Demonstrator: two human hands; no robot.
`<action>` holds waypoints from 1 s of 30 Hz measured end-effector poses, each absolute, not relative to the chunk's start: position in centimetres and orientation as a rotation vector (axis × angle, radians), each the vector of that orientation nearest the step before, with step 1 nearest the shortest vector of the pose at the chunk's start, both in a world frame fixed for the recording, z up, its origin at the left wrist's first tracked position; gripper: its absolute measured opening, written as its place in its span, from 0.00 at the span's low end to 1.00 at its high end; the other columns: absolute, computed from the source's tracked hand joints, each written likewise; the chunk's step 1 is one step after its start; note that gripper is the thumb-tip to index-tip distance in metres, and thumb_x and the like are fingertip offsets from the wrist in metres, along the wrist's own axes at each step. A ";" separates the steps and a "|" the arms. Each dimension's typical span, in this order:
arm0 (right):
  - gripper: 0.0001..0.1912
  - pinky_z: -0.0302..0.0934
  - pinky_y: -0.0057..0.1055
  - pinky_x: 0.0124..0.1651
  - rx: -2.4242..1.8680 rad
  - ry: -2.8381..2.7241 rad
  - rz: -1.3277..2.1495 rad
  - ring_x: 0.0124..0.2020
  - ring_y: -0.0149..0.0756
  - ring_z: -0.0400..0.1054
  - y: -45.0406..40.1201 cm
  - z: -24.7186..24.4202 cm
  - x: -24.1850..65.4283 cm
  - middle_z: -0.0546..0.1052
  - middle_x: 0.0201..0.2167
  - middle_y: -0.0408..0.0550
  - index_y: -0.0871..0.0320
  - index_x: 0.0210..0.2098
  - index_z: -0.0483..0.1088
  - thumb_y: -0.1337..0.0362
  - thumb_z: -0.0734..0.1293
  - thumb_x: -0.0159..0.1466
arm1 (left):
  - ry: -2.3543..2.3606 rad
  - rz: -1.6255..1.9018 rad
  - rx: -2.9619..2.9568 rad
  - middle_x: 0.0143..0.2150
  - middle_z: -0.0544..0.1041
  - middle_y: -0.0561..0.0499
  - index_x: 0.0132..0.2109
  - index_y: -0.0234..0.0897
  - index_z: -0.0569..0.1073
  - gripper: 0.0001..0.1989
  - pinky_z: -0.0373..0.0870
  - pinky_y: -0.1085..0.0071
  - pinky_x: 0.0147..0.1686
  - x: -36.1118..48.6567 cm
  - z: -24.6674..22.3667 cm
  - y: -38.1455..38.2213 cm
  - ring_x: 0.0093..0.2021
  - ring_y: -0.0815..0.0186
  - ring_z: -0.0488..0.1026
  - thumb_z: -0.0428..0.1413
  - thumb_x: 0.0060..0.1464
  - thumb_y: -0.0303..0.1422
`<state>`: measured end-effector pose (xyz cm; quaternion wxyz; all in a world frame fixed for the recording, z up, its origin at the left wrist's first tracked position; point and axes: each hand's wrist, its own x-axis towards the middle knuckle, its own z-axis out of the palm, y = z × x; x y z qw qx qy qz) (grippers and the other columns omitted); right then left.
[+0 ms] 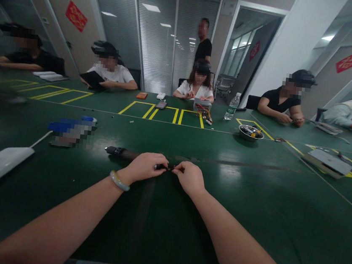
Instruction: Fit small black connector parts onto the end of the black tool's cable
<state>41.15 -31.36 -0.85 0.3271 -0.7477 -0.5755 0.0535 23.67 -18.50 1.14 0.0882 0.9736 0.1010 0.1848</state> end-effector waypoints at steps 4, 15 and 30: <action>0.01 0.57 0.27 0.34 -1.994 -1.455 0.210 0.32 0.33 0.69 -31.0 -0.8 40.6 0.76 0.30 0.40 0.53 0.30 0.76 0.64 0.71 0.59 | 0.297 0.524 2.876 0.42 0.75 0.53 0.43 0.43 0.74 0.07 0.66 0.69 0.45 23.7 1.2 -18.4 0.43 0.65 0.71 0.54 0.58 0.34; 0.04 0.55 0.27 0.31 -2.000 -1.379 0.296 0.29 0.32 0.68 -31.0 -1.2 40.4 0.75 0.29 0.40 0.54 0.31 0.75 0.62 0.70 0.61 | 0.305 0.536 2.836 0.42 0.76 0.53 0.43 0.42 0.74 0.07 0.67 0.69 0.46 23.7 0.9 -18.2 0.43 0.65 0.72 0.55 0.57 0.34; 0.04 0.56 0.27 0.32 -1.973 -1.350 0.297 0.30 0.32 0.68 -31.0 -1.6 40.5 0.75 0.29 0.40 0.54 0.30 0.74 0.62 0.70 0.60 | 0.323 0.501 2.834 0.42 0.76 0.53 0.43 0.42 0.74 0.07 0.67 0.69 0.46 23.7 1.0 -18.2 0.44 0.65 0.72 0.55 0.57 0.35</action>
